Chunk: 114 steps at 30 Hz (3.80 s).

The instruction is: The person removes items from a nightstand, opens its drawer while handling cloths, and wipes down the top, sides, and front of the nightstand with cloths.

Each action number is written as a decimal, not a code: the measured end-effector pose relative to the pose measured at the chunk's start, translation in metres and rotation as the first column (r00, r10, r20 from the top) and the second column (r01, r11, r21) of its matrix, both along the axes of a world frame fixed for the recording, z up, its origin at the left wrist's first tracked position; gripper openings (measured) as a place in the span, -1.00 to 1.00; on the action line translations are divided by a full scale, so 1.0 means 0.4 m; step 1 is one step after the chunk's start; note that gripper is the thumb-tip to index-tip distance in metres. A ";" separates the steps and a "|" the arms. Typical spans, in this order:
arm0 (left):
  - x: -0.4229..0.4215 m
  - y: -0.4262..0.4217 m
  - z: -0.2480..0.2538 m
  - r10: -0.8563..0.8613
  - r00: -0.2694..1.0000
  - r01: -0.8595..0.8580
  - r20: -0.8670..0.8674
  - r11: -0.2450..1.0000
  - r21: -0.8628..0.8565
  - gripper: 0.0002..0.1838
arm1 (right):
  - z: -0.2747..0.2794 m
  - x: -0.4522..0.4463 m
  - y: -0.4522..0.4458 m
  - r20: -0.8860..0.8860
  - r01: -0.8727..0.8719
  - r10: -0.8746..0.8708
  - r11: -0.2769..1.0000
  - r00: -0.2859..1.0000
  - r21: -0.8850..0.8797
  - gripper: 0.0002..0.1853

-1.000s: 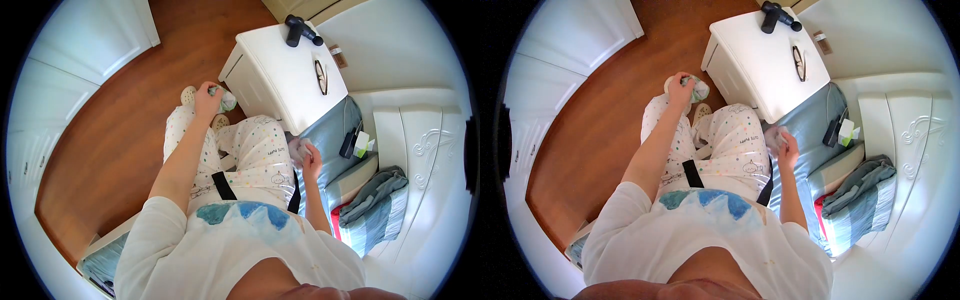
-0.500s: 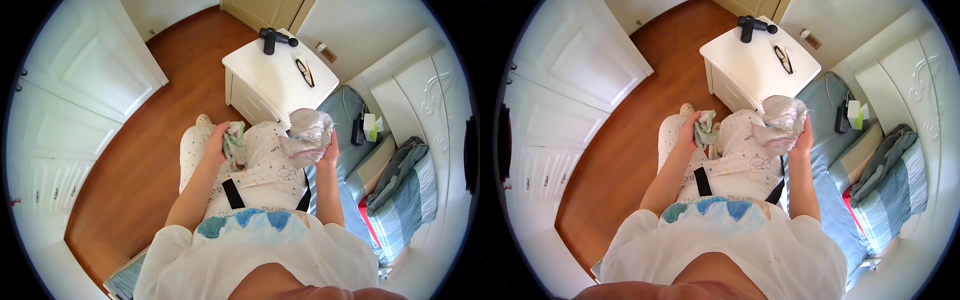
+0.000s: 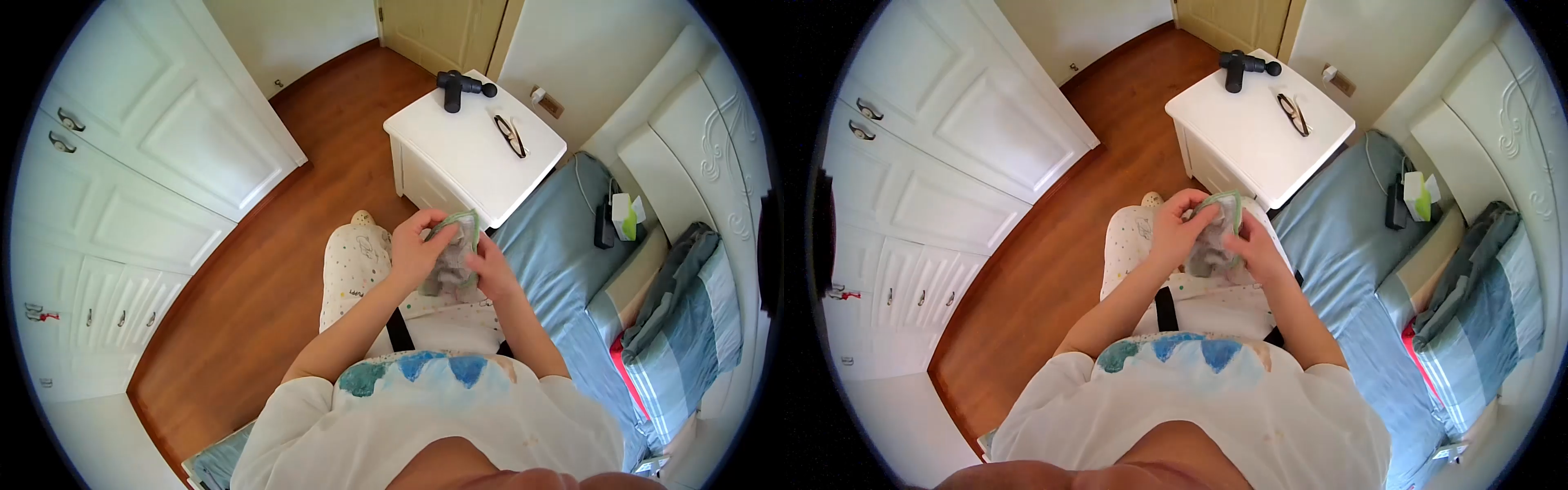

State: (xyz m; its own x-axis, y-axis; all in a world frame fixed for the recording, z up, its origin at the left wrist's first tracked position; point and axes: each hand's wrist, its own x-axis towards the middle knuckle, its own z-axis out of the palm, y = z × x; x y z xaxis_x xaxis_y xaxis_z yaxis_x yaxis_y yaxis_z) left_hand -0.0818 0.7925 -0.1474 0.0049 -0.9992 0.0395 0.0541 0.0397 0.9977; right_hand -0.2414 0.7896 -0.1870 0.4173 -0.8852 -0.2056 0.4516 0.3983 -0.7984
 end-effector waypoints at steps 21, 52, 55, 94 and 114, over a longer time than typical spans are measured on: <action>0.118 0.002 -0.131 0.153 0.538 0.448 -0.829 0.781 0.435 -0.48 | 0.079 0.123 -0.021 -0.677 -0.526 -0.036 0.599 0.735 -0.603 -0.59; 0.356 -0.271 -0.484 0.715 0.481 0.345 -0.508 0.379 0.859 -0.56 | -0.093 0.123 -0.514 -0.923 -0.019 -0.310 0.946 0.227 -0.323 -0.39; 0.390 -0.274 -0.432 0.729 0.542 0.276 -0.418 0.316 0.908 -0.52 | -0.045 0.104 -0.485 -0.928 -0.021 -0.293 0.952 0.232 -0.306 -0.43; 0.043 -1.190 -0.324 -0.033 0.985 -0.078 0.167 0.782 0.618 -0.68 | -0.200 -0.205 -1.198 -0.931 -0.042 -0.165 0.986 -0.326 -0.160 -0.60; -0.061 -1.531 -0.351 -0.550 0.815 0.548 -0.181 0.631 0.549 -0.50 | -0.209 -0.215 -1.191 -0.923 -0.094 -0.224 0.974 -0.314 -0.204 -0.64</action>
